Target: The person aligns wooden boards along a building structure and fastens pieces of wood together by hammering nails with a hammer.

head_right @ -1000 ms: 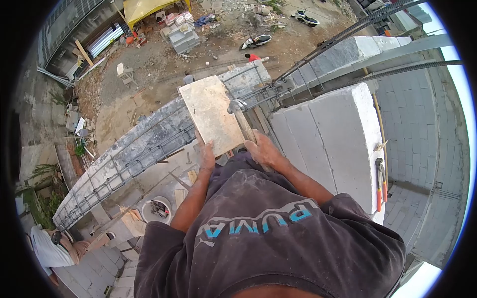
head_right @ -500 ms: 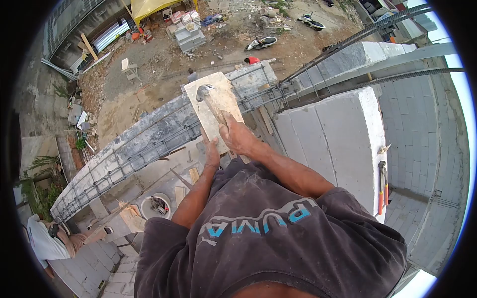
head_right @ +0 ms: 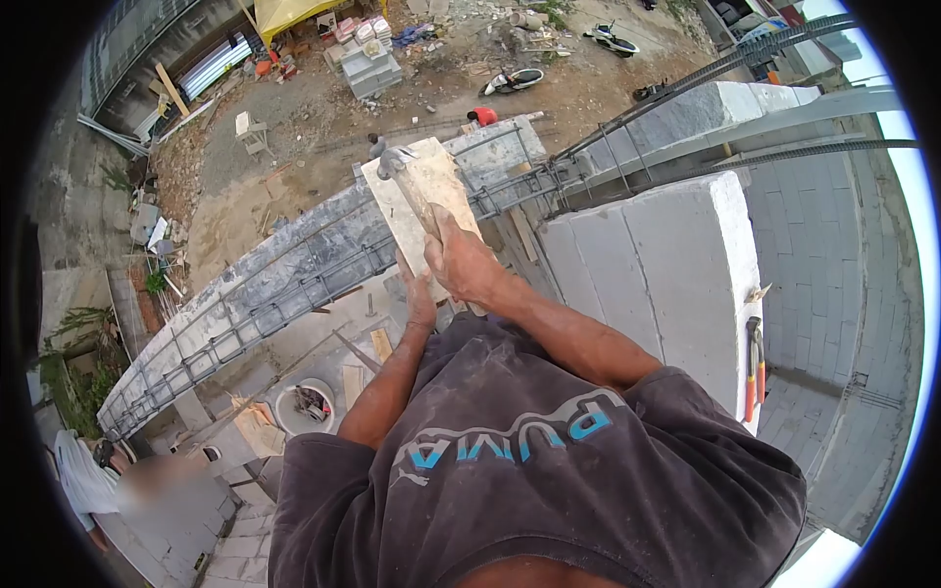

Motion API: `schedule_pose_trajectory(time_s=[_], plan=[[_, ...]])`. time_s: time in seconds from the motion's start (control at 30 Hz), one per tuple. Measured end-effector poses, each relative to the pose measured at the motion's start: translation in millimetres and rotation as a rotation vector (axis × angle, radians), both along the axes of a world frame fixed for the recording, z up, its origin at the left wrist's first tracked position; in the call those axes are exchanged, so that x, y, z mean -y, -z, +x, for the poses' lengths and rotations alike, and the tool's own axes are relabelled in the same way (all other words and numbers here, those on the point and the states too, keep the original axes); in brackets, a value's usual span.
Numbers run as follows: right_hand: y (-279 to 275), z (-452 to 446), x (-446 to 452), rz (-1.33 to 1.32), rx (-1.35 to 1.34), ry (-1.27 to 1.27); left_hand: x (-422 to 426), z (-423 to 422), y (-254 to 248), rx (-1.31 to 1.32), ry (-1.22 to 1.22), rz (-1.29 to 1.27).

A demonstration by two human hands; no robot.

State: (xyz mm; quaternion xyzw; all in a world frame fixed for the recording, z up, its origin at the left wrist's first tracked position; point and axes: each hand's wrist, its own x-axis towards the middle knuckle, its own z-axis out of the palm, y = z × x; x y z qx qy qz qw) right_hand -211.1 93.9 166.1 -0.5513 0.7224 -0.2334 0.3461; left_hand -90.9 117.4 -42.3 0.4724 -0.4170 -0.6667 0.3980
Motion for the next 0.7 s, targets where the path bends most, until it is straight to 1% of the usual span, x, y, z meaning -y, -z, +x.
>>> schedule_pose_trajectory(time_s=[0.13, 0.17, 0.2, 0.23, 0.27, 0.33, 0.37, 0.47, 0.57, 0.6, 0.63, 0.67, 0.7], plan=[[-22, 5, 2, -0.377, 0.081, 0.092, 2, -1, -8, -0.037, -0.004, -0.069], [-7, 6, -2, -0.351, 0.082, 0.099, 1, -2, -9, -0.026, -0.012, -0.057], [21, 8, -10, -0.326, 0.083, 0.107, 0, -2, -9, -0.014, -0.017, -0.046], [30, 11, -13, -0.303, 0.083, 0.116, -1, -2, -8, -0.004, -0.022, -0.038], [37, 5, -11, -0.102, 0.053, 0.04, -1, -3, -3, -0.003, -0.012, -0.049], [28, 1, -3, 0.304, 0.003, -0.106, 1, 0, 5, 0.009, 0.014, -0.066], [22, -2, 0, 0.318, 0.03, -0.09, 5, -1, 10, -0.004, 0.01, -0.059], [-19, 2, 5, -0.042, 0.017, -0.008, 4, -5, -6, -0.049, 0.013, -0.028], [-35, 6, 6, -0.538, 0.055, 0.147, 0, -2, -7, -0.074, -0.006, -0.026], [-12, 5, 0, -0.551, 0.045, 0.145, -1, -3, -5, -0.069, -0.012, -0.021], [30, 2, -12, -0.564, 0.033, 0.147, -3, -2, -4, -0.065, -0.013, -0.016], [52, 0, -17, -0.586, 0.018, 0.148, -2, -2, -8, -0.086, -0.01, 0.019], [48, -5, -20, -0.058, 0.008, 0.023, 0, -2, -14, -0.108, -0.009, 0.05]])
